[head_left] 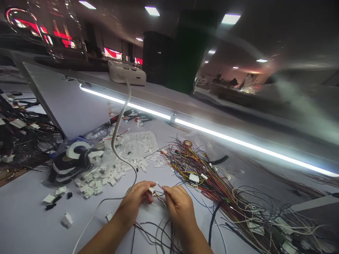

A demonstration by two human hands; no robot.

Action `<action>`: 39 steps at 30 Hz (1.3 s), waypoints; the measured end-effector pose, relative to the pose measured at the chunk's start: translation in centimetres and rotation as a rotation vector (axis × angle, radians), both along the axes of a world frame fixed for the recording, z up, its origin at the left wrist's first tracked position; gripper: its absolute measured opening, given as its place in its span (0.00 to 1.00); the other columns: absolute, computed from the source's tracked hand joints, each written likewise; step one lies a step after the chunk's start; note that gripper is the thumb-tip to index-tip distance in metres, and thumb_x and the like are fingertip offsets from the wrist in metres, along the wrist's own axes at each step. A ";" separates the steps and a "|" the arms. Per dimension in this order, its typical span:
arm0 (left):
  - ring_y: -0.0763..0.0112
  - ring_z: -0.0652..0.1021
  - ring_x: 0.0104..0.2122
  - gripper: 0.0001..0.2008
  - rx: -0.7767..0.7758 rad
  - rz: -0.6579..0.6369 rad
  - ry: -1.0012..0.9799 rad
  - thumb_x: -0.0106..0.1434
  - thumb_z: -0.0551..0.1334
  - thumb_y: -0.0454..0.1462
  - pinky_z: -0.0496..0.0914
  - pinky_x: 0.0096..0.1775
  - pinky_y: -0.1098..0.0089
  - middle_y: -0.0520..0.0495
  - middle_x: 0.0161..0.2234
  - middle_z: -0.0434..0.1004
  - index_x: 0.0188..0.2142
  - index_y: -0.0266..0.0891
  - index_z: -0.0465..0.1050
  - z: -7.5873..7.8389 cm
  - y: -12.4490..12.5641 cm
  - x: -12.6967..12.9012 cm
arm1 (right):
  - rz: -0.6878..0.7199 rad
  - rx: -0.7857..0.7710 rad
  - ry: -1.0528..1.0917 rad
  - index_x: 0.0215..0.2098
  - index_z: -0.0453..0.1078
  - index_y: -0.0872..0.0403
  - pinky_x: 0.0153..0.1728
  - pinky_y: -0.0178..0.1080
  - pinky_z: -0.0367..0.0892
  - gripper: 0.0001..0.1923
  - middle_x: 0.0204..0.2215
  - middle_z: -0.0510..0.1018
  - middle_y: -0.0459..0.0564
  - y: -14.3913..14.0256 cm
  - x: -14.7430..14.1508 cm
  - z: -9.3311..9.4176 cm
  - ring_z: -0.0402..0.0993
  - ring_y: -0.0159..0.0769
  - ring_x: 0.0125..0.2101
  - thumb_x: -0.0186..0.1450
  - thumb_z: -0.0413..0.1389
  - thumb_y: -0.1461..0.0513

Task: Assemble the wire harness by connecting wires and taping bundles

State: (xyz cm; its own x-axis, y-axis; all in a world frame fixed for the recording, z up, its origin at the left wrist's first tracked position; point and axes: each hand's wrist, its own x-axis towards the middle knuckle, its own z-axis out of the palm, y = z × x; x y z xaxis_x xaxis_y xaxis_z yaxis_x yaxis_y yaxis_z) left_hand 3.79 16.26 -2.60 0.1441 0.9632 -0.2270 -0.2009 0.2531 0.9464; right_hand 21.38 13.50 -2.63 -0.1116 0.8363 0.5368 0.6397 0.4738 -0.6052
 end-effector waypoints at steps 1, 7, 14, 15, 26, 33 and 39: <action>0.68 0.73 0.26 0.19 0.000 -0.005 -0.032 0.56 0.62 0.50 0.66 0.33 0.68 0.49 0.22 0.75 0.35 0.37 0.79 0.2 0.0 -0.1 | -0.007 0.017 -0.056 0.42 0.74 0.53 0.30 0.37 0.62 0.12 0.25 0.74 0.49 0.0 0.0 -0.2 0.67 0.36 0.27 0.70 0.49 0.64; 0.70 0.71 0.25 0.17 0.055 -0.022 0.143 0.56 0.65 0.50 0.64 0.35 0.69 0.53 0.20 0.72 0.33 0.38 0.78 -0.1 0.4 -0.2 | 0.038 0.027 -0.143 0.44 0.75 0.54 0.29 0.37 0.63 0.13 0.25 0.75 0.49 0.1 -0.1 -0.4 0.68 0.36 0.27 0.68 0.49 0.66; 0.68 0.73 0.27 0.22 0.119 -0.145 0.163 0.56 0.64 0.51 0.66 0.36 0.68 0.52 0.22 0.73 0.42 0.38 0.79 -0.6 0.4 -0.2 | -0.025 -0.139 0.020 0.47 0.74 0.51 0.28 0.34 0.65 0.13 0.25 0.73 0.46 -0.3 -0.5 0.3 0.69 0.34 0.25 0.66 0.52 0.62; 0.69 0.72 0.27 0.21 0.127 -0.161 0.164 0.56 0.65 0.51 0.65 0.34 0.68 0.52 0.22 0.73 0.41 0.38 0.79 -0.5 0.4 -0.2 | -0.017 -0.165 0.044 0.45 0.74 0.51 0.28 0.34 0.65 0.12 0.24 0.73 0.46 -0.3 -0.7 0.4 0.69 0.33 0.25 0.66 0.53 0.61; 0.73 0.73 0.27 0.19 -0.168 -0.173 -0.287 0.58 0.66 0.46 0.66 0.35 0.71 0.51 0.24 0.76 0.45 0.37 0.75 0.1 -0.5 0.6 | -0.109 -0.197 0.178 0.25 0.69 0.53 0.26 0.31 0.60 0.07 0.21 0.66 0.43 -0.3 -1.2 0.5 0.64 0.30 0.23 0.62 0.54 0.65; 0.76 0.73 0.27 0.15 -0.234 -0.171 -0.396 0.60 0.66 0.39 0.67 0.36 0.72 0.51 0.26 0.75 0.44 0.35 0.74 0.1 -0.7 0.6 | -0.116 -0.101 0.033 0.26 0.68 0.53 0.25 0.31 0.57 0.06 0.21 0.67 0.43 -0.4 -1.2 0.4 0.64 0.29 0.22 0.60 0.52 0.67; 0.73 0.74 0.27 0.19 -0.146 -0.128 -0.244 0.55 0.69 0.45 0.67 0.36 0.71 0.52 0.24 0.76 0.42 0.35 0.74 -0.2 -0.7 0.9 | -0.158 0.072 -0.112 0.28 0.69 0.53 0.25 0.33 0.55 0.07 0.21 0.68 0.44 -0.6 -1.2 -0.2 0.64 0.29 0.21 0.63 0.51 0.67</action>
State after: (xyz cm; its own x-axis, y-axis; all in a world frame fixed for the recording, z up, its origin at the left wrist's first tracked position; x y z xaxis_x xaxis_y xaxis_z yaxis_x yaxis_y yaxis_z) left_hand 4.70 15.55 -2.81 0.3293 0.8936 -0.3050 -0.3757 0.4204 0.8259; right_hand 20.23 12.91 -2.87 -0.0443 0.8083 0.5871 0.7706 0.4016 -0.4948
